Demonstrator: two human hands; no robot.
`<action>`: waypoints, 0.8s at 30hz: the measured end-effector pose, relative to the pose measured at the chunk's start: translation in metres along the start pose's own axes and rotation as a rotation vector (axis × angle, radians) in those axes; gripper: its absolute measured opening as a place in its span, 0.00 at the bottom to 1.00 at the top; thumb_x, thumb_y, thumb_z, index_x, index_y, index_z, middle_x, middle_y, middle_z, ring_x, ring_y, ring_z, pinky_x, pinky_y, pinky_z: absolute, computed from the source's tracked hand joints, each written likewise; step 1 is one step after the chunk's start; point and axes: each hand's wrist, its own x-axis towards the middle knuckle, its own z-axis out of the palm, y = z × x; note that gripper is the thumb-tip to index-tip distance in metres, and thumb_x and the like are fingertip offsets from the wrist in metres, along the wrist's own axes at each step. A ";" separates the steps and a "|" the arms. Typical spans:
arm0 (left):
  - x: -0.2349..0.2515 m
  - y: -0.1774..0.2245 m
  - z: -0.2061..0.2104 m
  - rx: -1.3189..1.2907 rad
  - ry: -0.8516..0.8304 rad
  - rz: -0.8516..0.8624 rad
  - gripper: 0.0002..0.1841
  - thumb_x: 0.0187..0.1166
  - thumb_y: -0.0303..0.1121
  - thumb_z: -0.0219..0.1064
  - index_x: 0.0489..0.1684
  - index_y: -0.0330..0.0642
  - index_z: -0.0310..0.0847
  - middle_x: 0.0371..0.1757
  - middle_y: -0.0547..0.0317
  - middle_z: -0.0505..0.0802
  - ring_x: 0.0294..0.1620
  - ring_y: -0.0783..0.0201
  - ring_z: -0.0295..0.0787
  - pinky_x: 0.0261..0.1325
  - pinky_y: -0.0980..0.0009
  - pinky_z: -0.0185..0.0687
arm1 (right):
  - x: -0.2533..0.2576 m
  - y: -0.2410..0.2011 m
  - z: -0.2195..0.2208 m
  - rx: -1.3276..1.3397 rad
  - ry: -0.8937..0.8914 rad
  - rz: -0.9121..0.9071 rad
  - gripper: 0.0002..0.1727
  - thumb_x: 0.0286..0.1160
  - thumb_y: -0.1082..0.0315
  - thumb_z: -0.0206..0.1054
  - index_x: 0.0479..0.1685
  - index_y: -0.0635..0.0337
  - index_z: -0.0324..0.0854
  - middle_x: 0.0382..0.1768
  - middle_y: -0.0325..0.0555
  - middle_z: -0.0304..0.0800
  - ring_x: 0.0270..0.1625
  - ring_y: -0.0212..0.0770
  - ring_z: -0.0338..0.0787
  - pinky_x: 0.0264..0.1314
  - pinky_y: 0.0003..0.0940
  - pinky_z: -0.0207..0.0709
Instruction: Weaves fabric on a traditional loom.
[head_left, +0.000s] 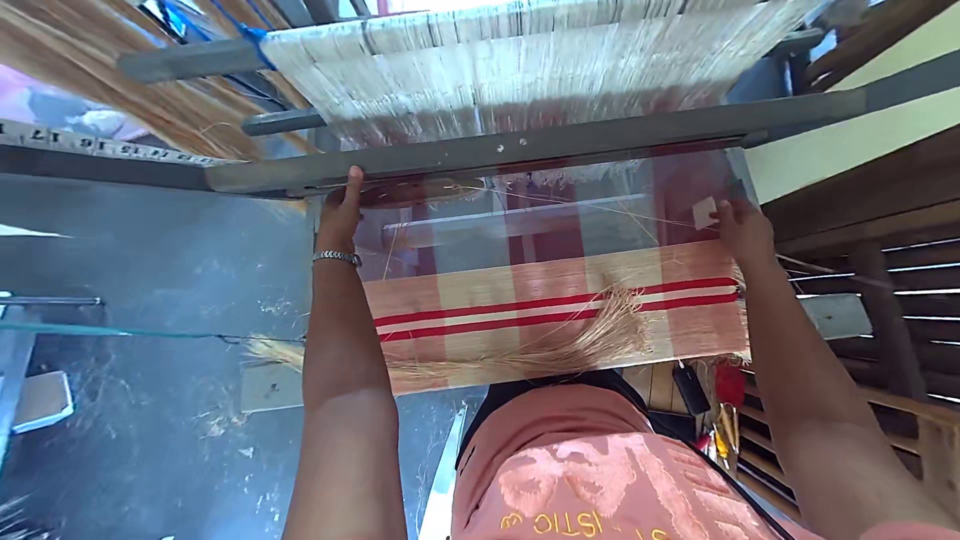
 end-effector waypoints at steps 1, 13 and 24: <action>0.002 -0.001 -0.001 -0.024 -0.028 0.008 0.51 0.69 0.82 0.51 0.82 0.48 0.72 0.79 0.45 0.81 0.70 0.46 0.83 0.66 0.42 0.78 | -0.007 0.004 0.001 -0.056 0.003 0.002 0.33 0.95 0.46 0.43 0.77 0.66 0.74 0.64 0.74 0.86 0.68 0.76 0.84 0.71 0.78 0.69; 0.001 -0.060 -0.032 -0.156 0.020 0.044 0.29 0.91 0.53 0.50 0.75 0.38 0.75 0.70 0.47 0.85 0.56 0.60 0.85 0.58 0.60 0.79 | -0.033 0.032 0.018 -0.215 0.073 -0.069 0.28 0.97 0.59 0.39 0.71 0.75 0.74 0.61 0.77 0.85 0.68 0.72 0.85 0.73 0.67 0.72; 0.012 -0.072 -0.007 -0.461 0.276 -0.174 0.27 0.89 0.49 0.51 0.76 0.39 0.74 0.70 0.45 0.85 0.63 0.53 0.84 0.59 0.51 0.80 | -0.034 0.031 0.019 -0.281 0.065 -0.073 0.29 0.97 0.58 0.36 0.72 0.74 0.73 0.62 0.76 0.85 0.70 0.71 0.85 0.73 0.64 0.73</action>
